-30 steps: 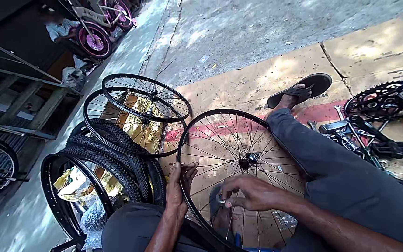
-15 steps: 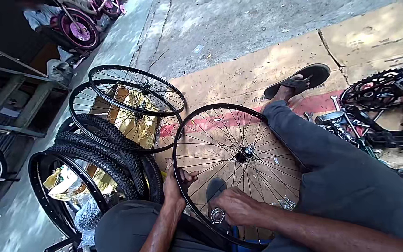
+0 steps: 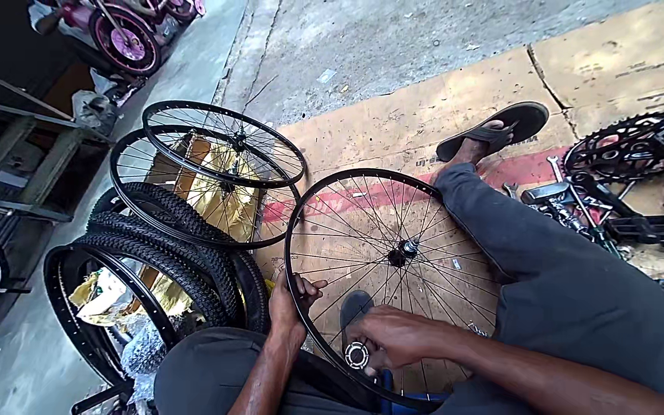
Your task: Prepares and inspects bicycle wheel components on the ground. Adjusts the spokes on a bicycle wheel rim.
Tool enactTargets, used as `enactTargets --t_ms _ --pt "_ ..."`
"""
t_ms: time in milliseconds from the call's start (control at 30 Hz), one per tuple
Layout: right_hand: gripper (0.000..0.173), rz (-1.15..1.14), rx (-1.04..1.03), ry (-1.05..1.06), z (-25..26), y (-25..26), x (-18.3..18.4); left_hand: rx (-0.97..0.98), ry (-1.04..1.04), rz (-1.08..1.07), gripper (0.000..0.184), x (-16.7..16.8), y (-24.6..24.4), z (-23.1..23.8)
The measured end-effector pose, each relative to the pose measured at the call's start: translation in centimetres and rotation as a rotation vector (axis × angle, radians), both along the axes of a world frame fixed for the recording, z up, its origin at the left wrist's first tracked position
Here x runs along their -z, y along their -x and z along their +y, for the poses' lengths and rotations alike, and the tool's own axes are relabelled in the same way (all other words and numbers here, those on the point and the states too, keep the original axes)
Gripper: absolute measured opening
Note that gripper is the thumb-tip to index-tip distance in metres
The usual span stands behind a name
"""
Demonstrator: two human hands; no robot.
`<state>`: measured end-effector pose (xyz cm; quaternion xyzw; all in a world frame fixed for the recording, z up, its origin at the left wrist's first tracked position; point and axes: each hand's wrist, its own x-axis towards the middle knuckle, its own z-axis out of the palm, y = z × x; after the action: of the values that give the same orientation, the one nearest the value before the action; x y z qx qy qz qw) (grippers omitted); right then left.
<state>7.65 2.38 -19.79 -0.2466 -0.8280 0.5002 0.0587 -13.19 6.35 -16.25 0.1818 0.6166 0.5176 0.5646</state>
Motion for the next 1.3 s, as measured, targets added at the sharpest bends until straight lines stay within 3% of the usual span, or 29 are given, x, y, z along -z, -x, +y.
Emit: enactTargets --t_ms 33,100,200,267,367,467,600,700,800,900,967,1067,1133,1233,1300 --pt "0.036 0.033 -0.031 0.073 0.3 -0.8 -0.3 0.001 -0.001 -0.005 0.055 0.1 0.0 0.0" --pt "0.032 0.056 0.049 0.152 0.0 -1.5 -0.2 0.005 -0.004 -0.014 0.055 0.0 0.1 -0.1" --pt "0.019 -0.056 0.209 -0.065 -1.7 0.5 0.1 0.010 -0.011 -0.015 0.053 -0.2 -0.2 -0.1" --pt "0.019 -0.094 0.150 -0.140 -1.8 1.3 0.2 0.002 -0.008 -0.009 0.054 -0.1 -0.3 0.1" --pt "0.038 0.011 -0.041 0.048 -0.1 -0.4 -0.5 -0.015 0.007 0.001 0.054 0.2 0.0 0.0" --pt "0.032 0.094 0.078 0.160 -0.3 -1.1 0.1 -0.022 0.005 -0.004 0.055 0.1 0.1 0.0" --pt "0.017 -0.056 0.157 -0.172 -2.0 1.3 0.7 -0.017 0.003 -0.013 0.053 0.0 -0.1 0.1" --pt "0.032 0.000 -0.009 -0.002 -0.4 -0.1 -0.1 -0.023 0.021 -0.006 0.054 0.1 0.1 0.1" --pt "0.036 0.103 0.053 0.178 -0.2 -1.4 0.2 -0.014 0.022 -0.003 0.054 0.0 0.1 -0.1" --pt "0.024 -0.015 0.179 -0.072 -1.8 0.4 0.8 -0.011 0.019 0.003 0.054 -0.3 -0.4 0.0" --pt "0.019 -0.060 0.141 -0.172 -2.0 1.0 0.9 -0.016 0.023 0.006 0.054 -0.2 -0.4 0.1" --pt "0.036 0.047 -0.008 0.058 -0.4 -0.9 0.0 -0.020 0.035 0.011 0.054 -0.1 -0.2 -0.1" --pt "0.034 0.127 0.045 0.156 -0.2 -1.6 0.4 -0.016 0.036 0.005 0.054 -0.2 -0.1 -0.1" --pt "0.026 -0.003 0.184 -0.055 -1.7 0.3 0.8 -0.012 0.022 0.004 0.054 -0.3 -0.3 -0.1" --pt "0.020 -0.055 0.148 -0.164 -2.1 1.1 0.8 -0.013 0.018 0.008 0.054 -0.2 -0.3 0.0"
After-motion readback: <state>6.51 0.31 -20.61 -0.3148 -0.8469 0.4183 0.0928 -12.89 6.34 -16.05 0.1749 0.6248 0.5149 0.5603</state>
